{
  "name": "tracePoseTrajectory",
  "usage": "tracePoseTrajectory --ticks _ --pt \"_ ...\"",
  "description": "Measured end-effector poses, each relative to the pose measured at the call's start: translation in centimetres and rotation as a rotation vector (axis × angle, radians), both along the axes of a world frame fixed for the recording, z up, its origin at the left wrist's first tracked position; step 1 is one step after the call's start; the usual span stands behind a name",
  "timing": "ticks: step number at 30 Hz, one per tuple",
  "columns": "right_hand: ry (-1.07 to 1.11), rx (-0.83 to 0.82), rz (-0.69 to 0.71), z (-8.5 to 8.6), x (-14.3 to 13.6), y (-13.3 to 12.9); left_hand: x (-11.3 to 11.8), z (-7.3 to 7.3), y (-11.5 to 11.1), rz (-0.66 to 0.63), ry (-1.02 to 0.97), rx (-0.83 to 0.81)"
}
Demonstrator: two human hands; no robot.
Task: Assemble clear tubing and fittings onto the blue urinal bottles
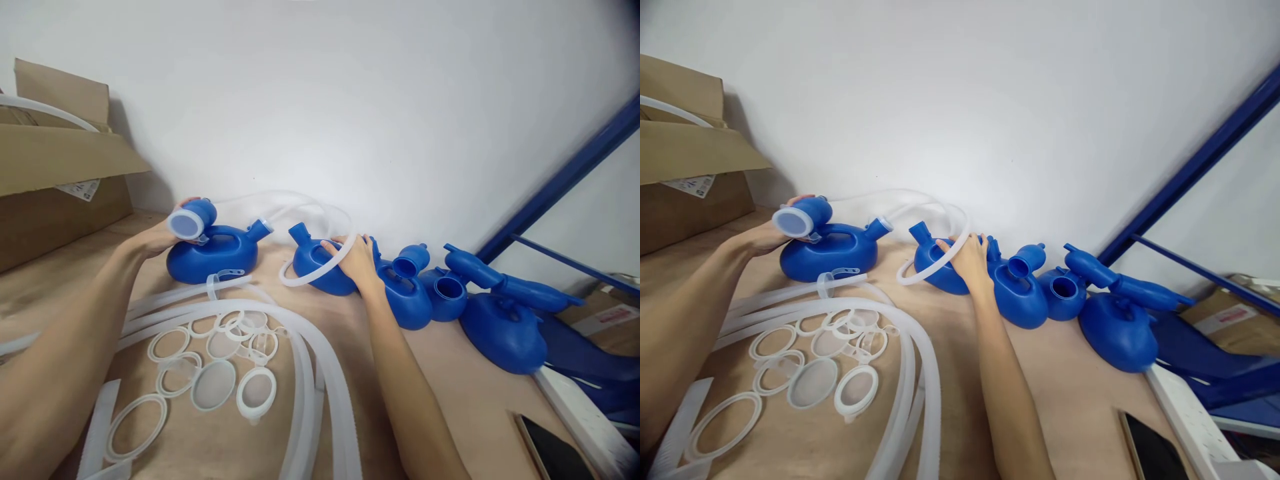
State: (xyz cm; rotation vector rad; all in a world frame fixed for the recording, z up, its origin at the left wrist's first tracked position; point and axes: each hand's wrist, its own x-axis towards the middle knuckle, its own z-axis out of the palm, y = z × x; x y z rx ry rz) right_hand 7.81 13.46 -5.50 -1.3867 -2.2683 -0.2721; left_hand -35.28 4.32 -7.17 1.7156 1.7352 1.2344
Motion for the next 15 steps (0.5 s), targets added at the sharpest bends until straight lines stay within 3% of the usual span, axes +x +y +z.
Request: tracePoseTrajectory --ticks 8,12,15 --pt "0.049 0.098 0.203 0.6 -0.6 -0.4 2.9 0.4 1.4 -0.187 0.046 -0.051" --pt "0.089 0.022 0.428 -0.1 -3.0 -0.9 3.8 0.2 1.7 -0.223 0.025 -0.042" --pt "0.046 0.016 0.467 -1.0 -6.1 -0.8 4.0 0.0 2.0 -0.258 0.001 -0.032"
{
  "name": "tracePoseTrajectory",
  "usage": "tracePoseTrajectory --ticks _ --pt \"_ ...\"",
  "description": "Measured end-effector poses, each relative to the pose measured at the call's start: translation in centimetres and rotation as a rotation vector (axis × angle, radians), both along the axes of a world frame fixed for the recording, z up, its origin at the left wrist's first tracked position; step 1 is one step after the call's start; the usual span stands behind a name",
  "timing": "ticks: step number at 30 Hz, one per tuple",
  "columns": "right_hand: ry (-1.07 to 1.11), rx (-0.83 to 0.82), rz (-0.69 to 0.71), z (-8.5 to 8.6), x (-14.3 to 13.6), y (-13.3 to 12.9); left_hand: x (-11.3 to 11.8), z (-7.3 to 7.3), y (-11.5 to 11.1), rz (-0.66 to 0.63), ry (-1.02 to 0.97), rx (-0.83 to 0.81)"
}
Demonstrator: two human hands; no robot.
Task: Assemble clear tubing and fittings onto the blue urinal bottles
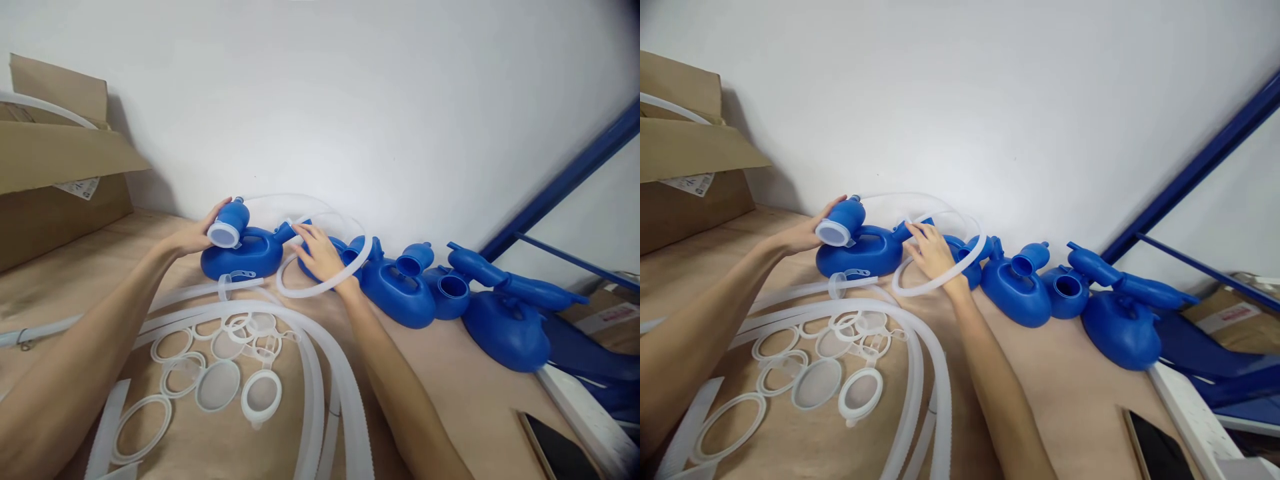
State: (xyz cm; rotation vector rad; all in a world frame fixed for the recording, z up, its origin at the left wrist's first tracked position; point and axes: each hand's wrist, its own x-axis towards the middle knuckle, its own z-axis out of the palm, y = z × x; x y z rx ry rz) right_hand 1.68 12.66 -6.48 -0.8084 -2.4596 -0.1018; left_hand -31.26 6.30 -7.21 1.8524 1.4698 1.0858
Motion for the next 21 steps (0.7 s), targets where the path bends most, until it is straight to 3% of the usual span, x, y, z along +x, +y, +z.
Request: tracePoseTrajectory --ticks 5,9,15,21 --pt "-0.146 0.092 -0.227 -0.6 -5.7 1.7 0.3 -0.8 0.6 -0.027 -0.030 0.011" --pt "-0.226 0.018 -0.254 0.0 -8.0 3.5 0.5 -1.3 0.8 -0.041 -0.094 0.023" --pt "-0.253 -0.062 -0.176 0.7 -8.4 4.8 1.2 -1.1 0.2 -0.019 -0.116 0.019" --pt "-0.335 -0.099 0.040 2.3 -5.5 5.8 1.3 -1.3 0.4 -0.006 -0.110 0.026"
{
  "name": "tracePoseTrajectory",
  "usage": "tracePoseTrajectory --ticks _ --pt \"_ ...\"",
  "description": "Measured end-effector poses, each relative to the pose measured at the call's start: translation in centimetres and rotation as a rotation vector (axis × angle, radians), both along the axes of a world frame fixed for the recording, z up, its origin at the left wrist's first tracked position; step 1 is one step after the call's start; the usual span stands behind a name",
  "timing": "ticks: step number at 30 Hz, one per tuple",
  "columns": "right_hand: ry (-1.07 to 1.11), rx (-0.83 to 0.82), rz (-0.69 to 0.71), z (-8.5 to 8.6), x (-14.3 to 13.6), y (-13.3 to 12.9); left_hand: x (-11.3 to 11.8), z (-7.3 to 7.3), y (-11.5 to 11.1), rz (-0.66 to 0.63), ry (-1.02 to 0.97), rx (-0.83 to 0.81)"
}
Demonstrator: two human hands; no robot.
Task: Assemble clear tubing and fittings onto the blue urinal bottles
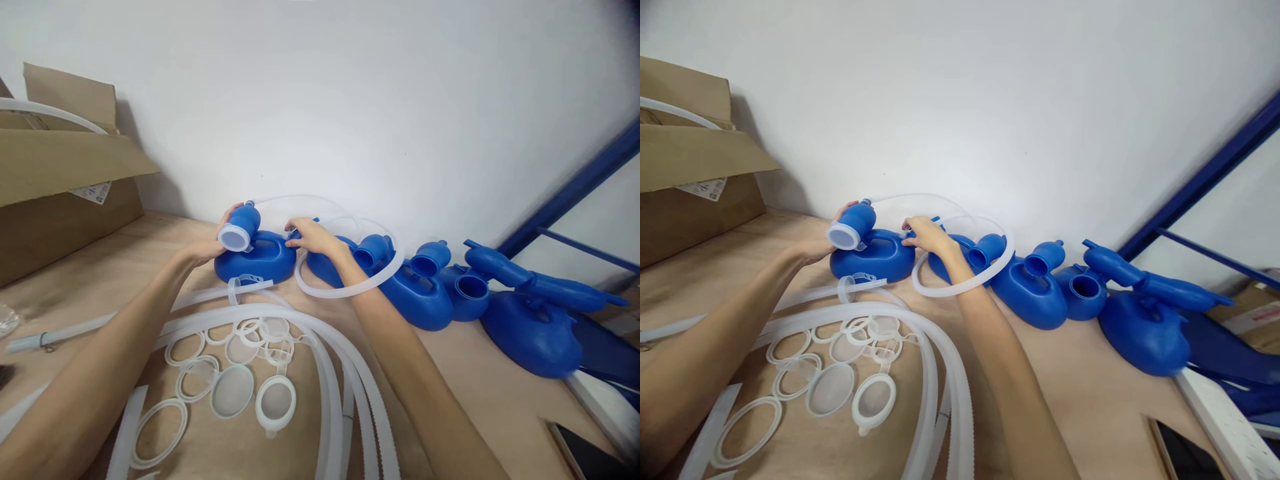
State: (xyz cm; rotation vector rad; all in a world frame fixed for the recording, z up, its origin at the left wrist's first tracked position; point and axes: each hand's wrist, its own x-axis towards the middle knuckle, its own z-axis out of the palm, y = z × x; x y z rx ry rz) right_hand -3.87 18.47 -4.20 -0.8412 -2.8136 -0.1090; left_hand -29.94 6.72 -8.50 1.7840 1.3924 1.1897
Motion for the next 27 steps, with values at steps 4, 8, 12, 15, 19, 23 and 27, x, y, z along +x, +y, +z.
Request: tracePoseTrajectory --ticks 4,8,12,15,19,23,27 --pt "-0.114 0.151 -0.004 0.4 2.1 0.1 0.1 -0.3 0.4 0.024 0.008 0.025" --pt "-0.125 0.246 -0.083 -1.0 2.5 0.0 0.2 -0.5 0.5 0.018 0.022 0.044" --pt "-0.124 0.292 -0.079 -2.0 2.4 0.2 0.2 -0.5 0.6 0.004 0.035 0.049" --pt "-0.125 0.309 -0.067 -2.0 2.5 0.2 0.2 -0.5 0.8 -0.004 0.040 0.053" --pt "-0.145 0.318 -0.045 -1.6 2.8 -0.1 0.1 -0.5 0.9 -0.006 0.055 0.071" --pt "-0.186 0.327 0.003 -0.6 3.3 0.0 0.1 -0.5 0.9 -0.023 0.074 0.085" --pt "-0.196 0.353 0.065 1.5 3.9 0.4 -0.1 -0.7 1.1 -0.035 0.109 0.099"
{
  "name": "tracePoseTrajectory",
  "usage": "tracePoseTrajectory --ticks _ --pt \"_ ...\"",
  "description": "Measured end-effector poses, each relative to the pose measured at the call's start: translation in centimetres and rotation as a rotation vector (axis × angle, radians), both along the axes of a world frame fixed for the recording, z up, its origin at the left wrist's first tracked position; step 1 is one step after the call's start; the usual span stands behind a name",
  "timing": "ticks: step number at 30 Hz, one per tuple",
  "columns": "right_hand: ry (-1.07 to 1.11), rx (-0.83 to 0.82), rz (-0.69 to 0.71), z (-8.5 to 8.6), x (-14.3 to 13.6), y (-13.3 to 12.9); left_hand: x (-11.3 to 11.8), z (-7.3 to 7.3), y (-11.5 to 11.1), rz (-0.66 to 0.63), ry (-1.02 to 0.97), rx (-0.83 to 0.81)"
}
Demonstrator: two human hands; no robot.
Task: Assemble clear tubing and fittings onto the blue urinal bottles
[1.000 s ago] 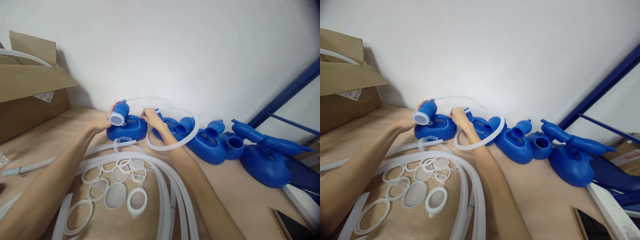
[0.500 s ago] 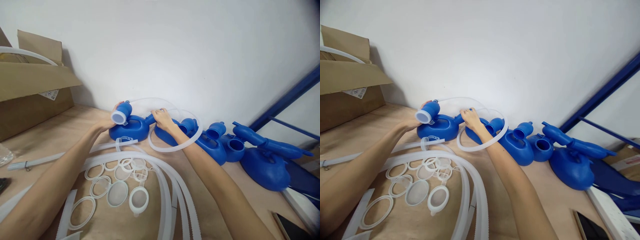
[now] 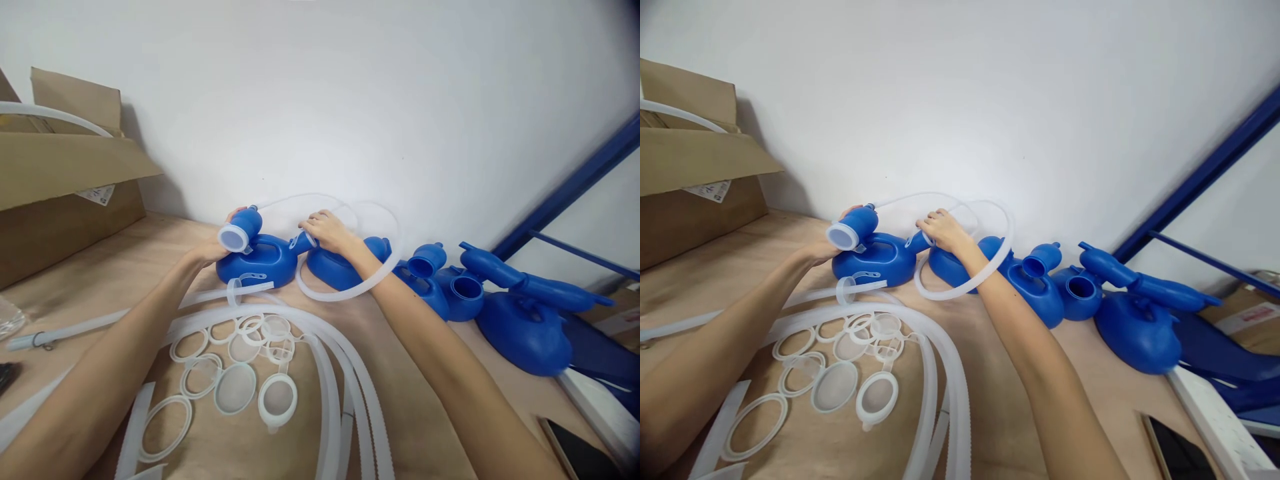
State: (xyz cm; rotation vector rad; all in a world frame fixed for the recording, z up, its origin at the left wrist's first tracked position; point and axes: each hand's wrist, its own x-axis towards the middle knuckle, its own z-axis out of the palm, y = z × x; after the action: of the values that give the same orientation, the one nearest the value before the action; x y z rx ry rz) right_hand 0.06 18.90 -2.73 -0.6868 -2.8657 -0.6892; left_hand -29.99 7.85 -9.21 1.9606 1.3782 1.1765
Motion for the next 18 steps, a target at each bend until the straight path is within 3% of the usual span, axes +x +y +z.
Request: tracePoseTrajectory --ticks 3,6,9,12,18 --pt "0.151 0.054 -0.007 2.0 0.7 -0.2 -0.1 -0.3 0.2 0.018 0.020 0.011" --pt "0.521 0.103 -0.007 3.9 1.5 -0.9 -0.1 -0.4 0.3 0.025 0.030 0.010" --pt "0.735 -0.116 -0.008 4.5 2.1 -1.5 0.2 -0.2 0.1 0.022 0.025 0.017" --pt "0.668 -0.450 -0.050 3.4 2.1 -1.5 0.4 0.0 -0.1 0.020 0.011 0.027" --pt "0.626 -0.657 -0.096 -0.7 0.7 -1.1 0.4 0.0 0.2 0.007 -0.024 0.059"
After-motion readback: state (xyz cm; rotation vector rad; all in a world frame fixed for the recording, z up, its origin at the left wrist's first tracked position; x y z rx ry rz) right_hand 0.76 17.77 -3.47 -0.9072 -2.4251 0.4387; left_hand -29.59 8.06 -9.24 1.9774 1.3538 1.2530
